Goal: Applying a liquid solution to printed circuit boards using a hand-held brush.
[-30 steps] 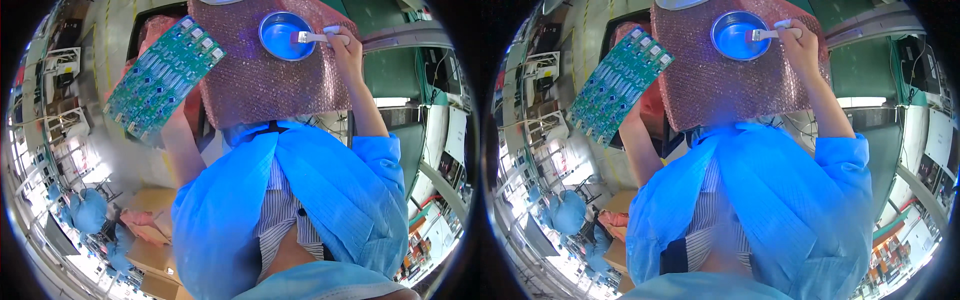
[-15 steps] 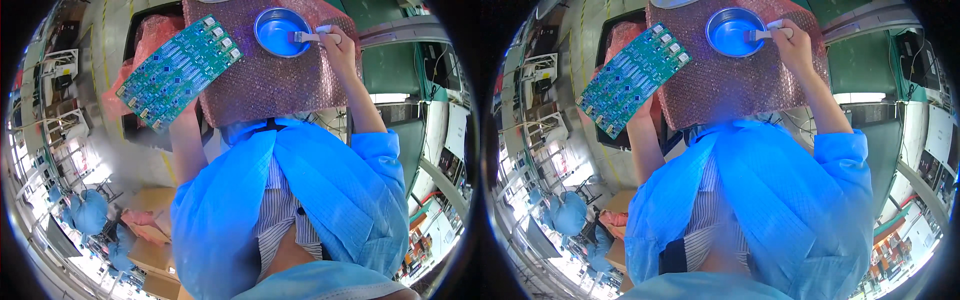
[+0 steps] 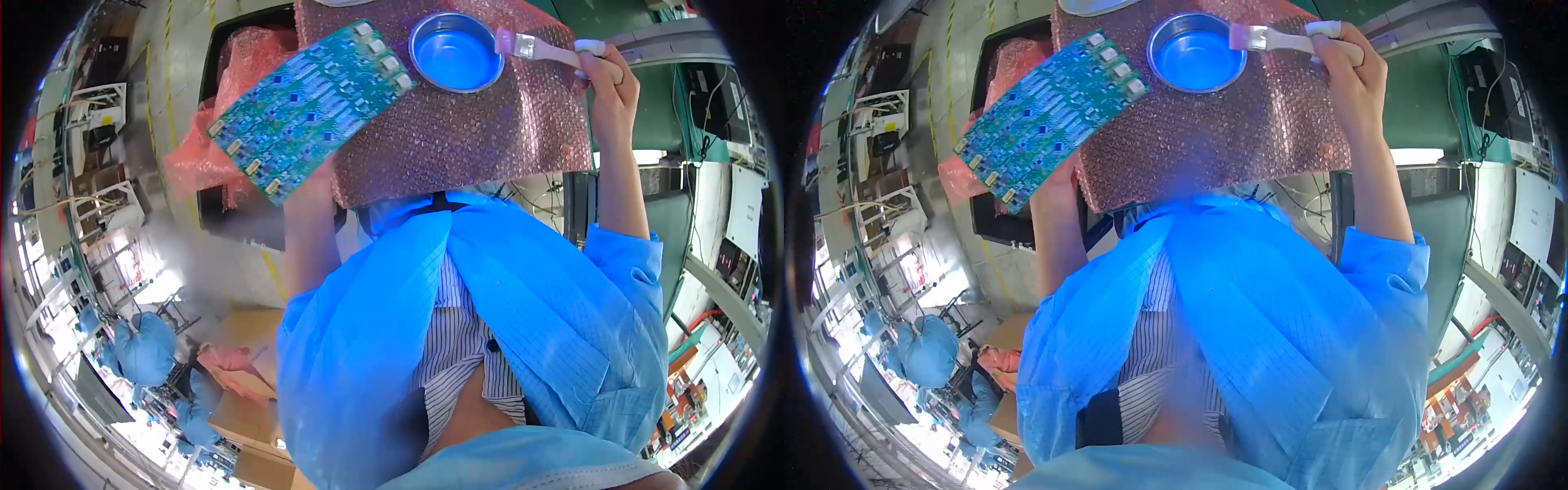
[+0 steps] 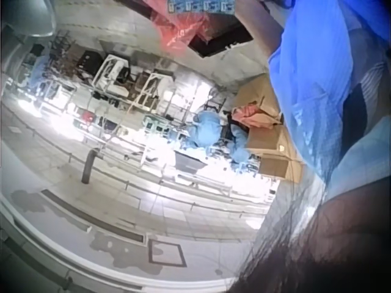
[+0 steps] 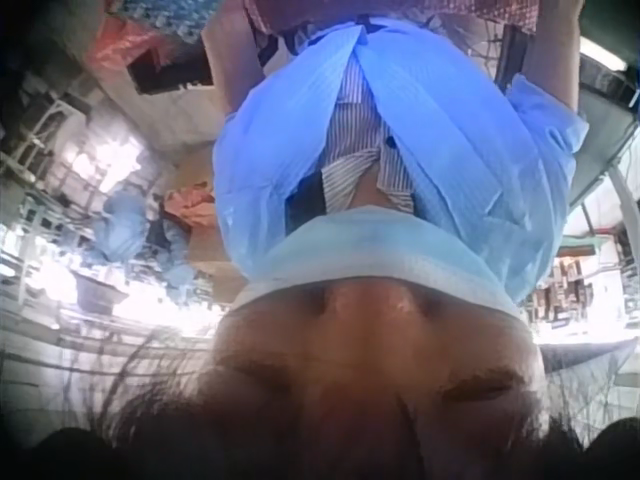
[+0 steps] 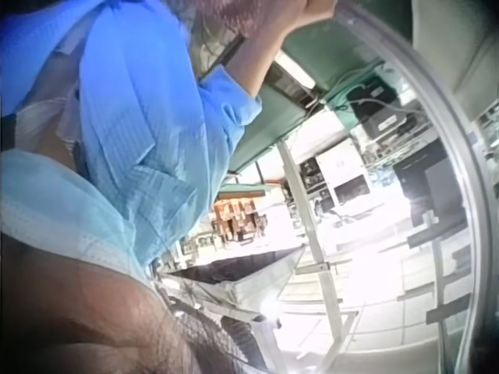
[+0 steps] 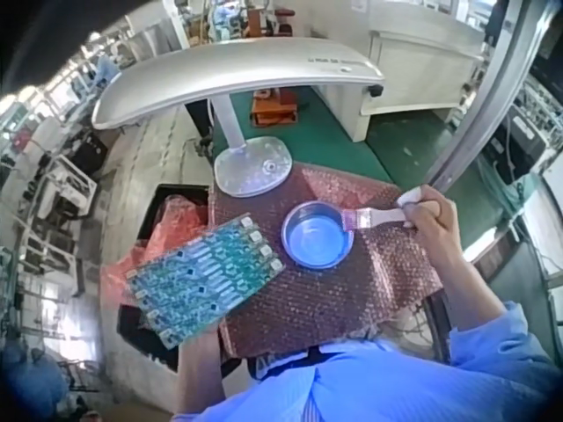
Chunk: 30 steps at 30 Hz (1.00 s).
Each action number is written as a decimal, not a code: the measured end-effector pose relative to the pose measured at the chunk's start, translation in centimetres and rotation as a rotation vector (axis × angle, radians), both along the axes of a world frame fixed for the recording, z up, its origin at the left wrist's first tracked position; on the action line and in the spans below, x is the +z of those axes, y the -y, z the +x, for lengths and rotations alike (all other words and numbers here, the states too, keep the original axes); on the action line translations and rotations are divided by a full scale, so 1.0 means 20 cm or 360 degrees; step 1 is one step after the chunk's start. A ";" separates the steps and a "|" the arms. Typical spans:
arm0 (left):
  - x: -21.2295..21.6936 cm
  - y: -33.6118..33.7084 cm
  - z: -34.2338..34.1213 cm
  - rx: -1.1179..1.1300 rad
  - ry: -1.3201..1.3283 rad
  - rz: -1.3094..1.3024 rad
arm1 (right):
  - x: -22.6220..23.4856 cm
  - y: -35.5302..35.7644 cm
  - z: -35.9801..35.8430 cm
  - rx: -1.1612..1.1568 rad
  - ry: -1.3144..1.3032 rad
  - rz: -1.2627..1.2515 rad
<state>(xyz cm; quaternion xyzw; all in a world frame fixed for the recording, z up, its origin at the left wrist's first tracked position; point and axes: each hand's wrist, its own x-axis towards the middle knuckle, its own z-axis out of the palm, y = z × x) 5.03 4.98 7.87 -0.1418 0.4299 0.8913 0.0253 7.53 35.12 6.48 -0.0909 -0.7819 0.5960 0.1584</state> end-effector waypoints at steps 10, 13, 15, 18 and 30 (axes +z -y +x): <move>-0.86 0.37 -0.09 -0.0486 0.0001 0.0900 | 0.11 0.39 -0.08 0.0618 -0.0592 0.0288; -1.18 0.54 -0.13 -0.0892 -0.0146 0.1660 | 0.11 0.46 -0.12 0.0672 -0.0758 0.0446; -1.39 0.66 -0.16 -0.1189 -0.0253 0.2173 | 0.12 0.49 -0.13 0.0710 -0.0782 0.0491; -0.65 0.27 -0.10 0.0334 0.0719 0.1740 | 0.08 0.43 -0.15 0.0646 -0.0751 0.0573; -0.68 0.35 -0.05 -0.0822 -0.0459 0.1215 | 0.09 0.50 -0.10 0.0775 -0.0782 0.0591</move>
